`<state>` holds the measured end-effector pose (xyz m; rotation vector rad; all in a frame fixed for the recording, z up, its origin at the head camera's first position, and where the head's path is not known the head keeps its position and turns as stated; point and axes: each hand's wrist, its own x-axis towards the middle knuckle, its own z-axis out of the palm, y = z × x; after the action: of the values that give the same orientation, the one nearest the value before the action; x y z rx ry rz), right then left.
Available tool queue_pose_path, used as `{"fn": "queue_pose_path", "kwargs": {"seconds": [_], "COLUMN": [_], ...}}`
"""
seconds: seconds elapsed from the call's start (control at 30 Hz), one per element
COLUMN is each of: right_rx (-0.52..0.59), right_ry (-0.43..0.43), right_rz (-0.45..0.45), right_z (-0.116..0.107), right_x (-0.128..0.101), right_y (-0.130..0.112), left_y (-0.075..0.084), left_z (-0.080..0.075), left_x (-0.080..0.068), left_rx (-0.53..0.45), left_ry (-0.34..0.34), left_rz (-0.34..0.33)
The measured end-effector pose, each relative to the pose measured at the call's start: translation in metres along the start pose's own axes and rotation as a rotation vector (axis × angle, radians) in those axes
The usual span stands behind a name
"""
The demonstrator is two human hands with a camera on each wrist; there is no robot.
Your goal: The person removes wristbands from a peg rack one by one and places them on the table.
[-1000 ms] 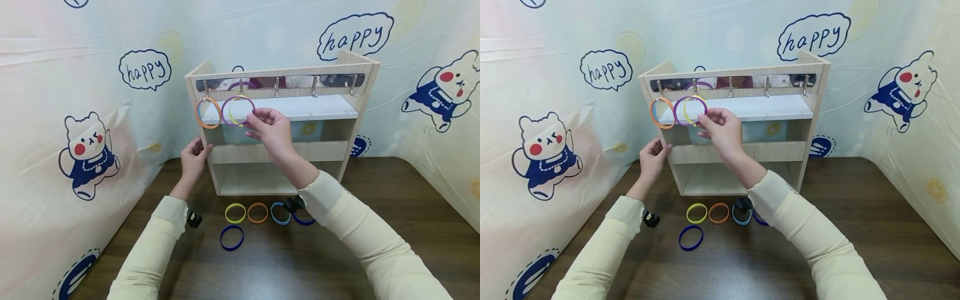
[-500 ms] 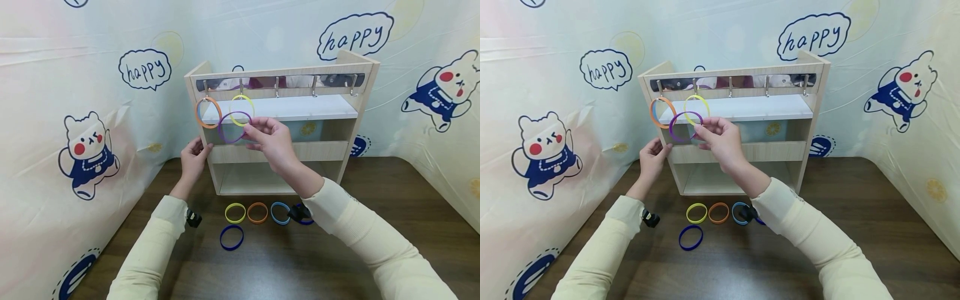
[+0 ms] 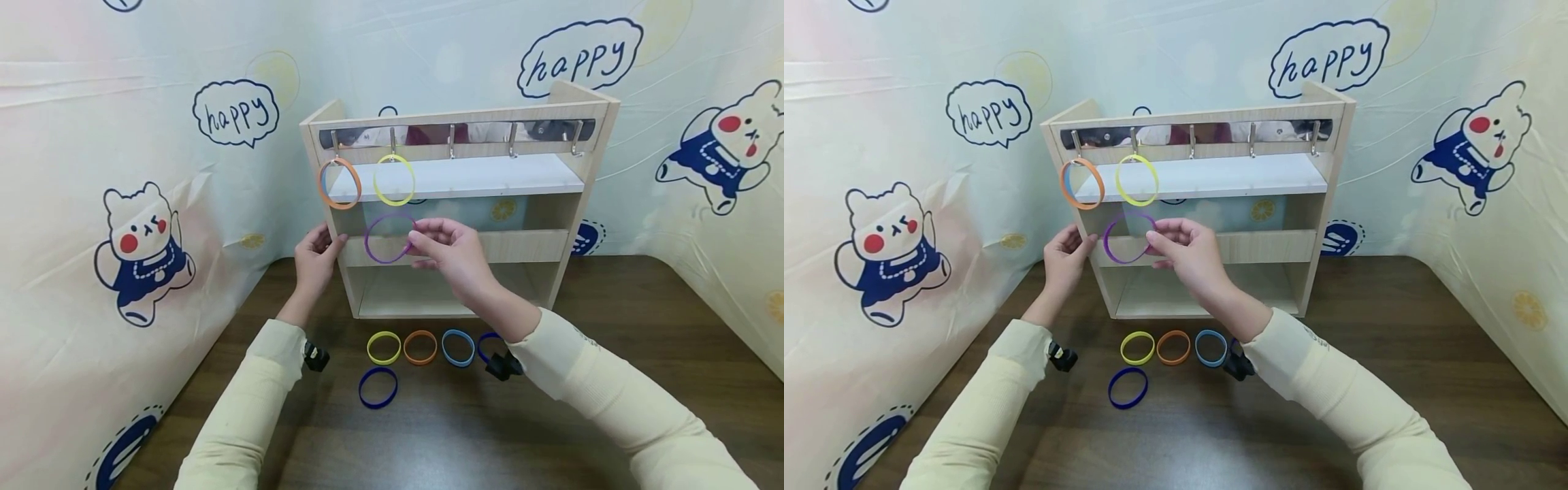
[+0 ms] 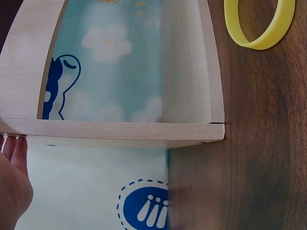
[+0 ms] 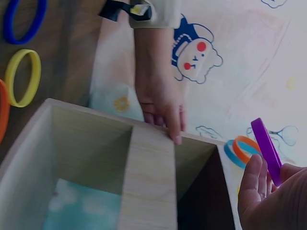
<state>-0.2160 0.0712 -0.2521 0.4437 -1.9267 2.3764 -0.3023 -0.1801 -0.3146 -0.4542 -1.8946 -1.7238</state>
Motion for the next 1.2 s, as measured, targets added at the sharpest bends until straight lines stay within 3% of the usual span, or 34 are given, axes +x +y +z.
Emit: {"fn": "queue_pose_path", "kwargs": {"seconds": [0.37, 0.93, 1.2], "right_rx": [-0.097, -0.172, -0.226], "right_ry": [-0.031, -0.115, -0.155], "right_rz": [0.082, 0.111, 0.173], "right_z": [-0.013, -0.032, -0.043], "right_x": [-0.013, -0.035, -0.047], "right_y": [0.027, 0.063, 0.083], "left_y": [0.001, -0.001, 0.000], "left_z": [-0.001, -0.002, -0.001], "left_x": [-0.001, 0.000, 0.000], "left_rx": [0.008, 0.011, 0.018], "left_ry": [0.006, -0.006, -0.010], "left_rz": [0.017, 0.010, 0.005]}}
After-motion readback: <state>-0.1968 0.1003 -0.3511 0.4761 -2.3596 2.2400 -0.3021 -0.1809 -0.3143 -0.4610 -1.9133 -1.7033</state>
